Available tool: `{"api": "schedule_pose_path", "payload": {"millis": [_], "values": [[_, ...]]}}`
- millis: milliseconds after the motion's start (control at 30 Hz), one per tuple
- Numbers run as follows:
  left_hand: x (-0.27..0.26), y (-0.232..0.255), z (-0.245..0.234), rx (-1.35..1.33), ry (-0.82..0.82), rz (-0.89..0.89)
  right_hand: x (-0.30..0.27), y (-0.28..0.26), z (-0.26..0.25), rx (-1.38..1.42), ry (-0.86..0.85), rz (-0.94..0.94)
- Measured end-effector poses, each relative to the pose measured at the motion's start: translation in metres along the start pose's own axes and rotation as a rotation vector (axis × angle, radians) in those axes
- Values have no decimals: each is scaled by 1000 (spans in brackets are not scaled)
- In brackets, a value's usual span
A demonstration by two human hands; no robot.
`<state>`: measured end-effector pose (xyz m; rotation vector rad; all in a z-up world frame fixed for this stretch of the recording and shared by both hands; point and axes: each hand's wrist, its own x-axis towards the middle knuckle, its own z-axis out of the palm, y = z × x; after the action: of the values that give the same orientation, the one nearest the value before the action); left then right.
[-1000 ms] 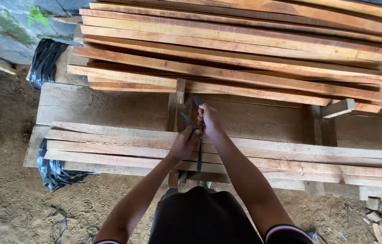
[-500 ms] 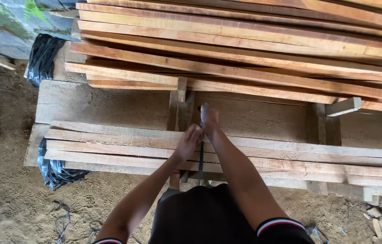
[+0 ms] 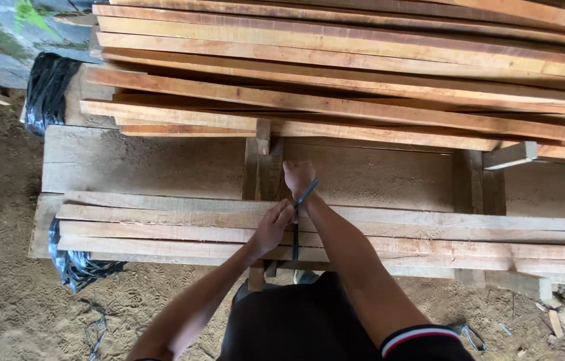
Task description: The user is bundling several long wooden planks together using black rubber strips as ties.
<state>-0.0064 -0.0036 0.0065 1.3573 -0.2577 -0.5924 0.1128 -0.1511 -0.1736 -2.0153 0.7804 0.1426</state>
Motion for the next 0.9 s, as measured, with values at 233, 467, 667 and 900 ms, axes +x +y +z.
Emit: {"api": "schedule_pose_path", "payload": {"millis": [233, 467, 667, 900], "values": [[-4, 12, -2, -22, 18, 80, -41, -50, -34, -86, -49, 11], [-1, 33, -4, -40, 53, 92, -22, -26, -21, -608, 32, -389], [0, 13, -2, -48, 65, 126, 4, -1, -13, -450, -146, 101], [-1, 17, 7, 37, 205, 116, 105, 113, 21, 294, -352, 320]]}}
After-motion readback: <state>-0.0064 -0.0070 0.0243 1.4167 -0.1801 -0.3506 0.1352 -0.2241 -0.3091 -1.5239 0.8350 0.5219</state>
